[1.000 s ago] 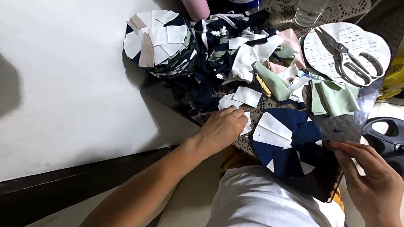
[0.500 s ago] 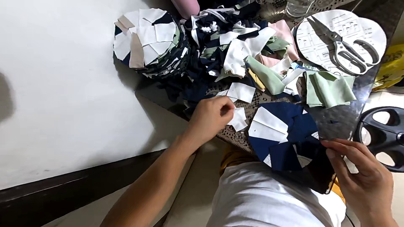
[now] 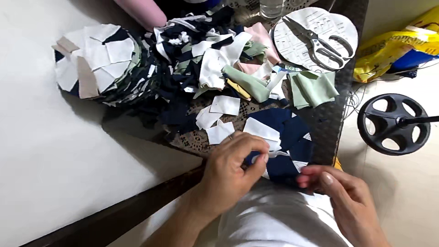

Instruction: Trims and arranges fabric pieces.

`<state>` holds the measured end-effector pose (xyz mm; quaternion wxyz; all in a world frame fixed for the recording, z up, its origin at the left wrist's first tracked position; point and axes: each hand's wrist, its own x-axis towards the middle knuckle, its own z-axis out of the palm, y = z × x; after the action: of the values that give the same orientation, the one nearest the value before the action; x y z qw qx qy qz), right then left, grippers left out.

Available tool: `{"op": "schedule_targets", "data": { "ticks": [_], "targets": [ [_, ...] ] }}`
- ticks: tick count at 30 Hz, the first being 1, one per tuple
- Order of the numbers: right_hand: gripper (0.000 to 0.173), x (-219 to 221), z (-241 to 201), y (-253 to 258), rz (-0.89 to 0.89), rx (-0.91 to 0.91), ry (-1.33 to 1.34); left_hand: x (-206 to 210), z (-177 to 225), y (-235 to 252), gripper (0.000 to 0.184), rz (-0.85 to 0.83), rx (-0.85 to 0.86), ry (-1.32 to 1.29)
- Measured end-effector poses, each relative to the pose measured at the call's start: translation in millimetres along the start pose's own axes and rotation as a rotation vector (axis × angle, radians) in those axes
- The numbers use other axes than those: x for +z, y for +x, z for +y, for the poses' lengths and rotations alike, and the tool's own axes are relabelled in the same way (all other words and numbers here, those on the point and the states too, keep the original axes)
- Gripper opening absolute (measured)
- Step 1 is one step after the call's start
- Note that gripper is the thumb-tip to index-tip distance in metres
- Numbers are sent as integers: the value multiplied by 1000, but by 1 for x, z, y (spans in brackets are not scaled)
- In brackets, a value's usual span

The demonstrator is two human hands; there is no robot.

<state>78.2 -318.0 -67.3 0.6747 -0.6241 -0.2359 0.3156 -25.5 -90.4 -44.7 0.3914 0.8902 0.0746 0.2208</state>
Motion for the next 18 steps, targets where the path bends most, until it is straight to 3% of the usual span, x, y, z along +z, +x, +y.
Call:
{"op": "schedule_targets", "data": {
  "ticks": [2, 6, 8, 11, 15, 18],
  "targets": [
    [56, 8, -7, 6, -122, 153, 230, 17, 13, -7, 14, 26, 89, 94],
    [21, 13, -12, 13, -67, 311, 425, 46, 24, -31, 10, 80, 272, 254],
    [14, 13, -11, 12, -19, 333, 406, 53, 24, -39, 7, 97, 281, 227],
    [14, 8, -6, 6, -46, 262, 350, 48, 22, -43, 30, 54, 69, -51],
    [12, 5, -4, -3, -106, 176, 306, 36, 18, -30, 71, -205, -250, -605],
    [11, 6, -7, -10, -111, 100, 205, 34, 24, -23, 70, -418, -457, -907]
  ]
}}
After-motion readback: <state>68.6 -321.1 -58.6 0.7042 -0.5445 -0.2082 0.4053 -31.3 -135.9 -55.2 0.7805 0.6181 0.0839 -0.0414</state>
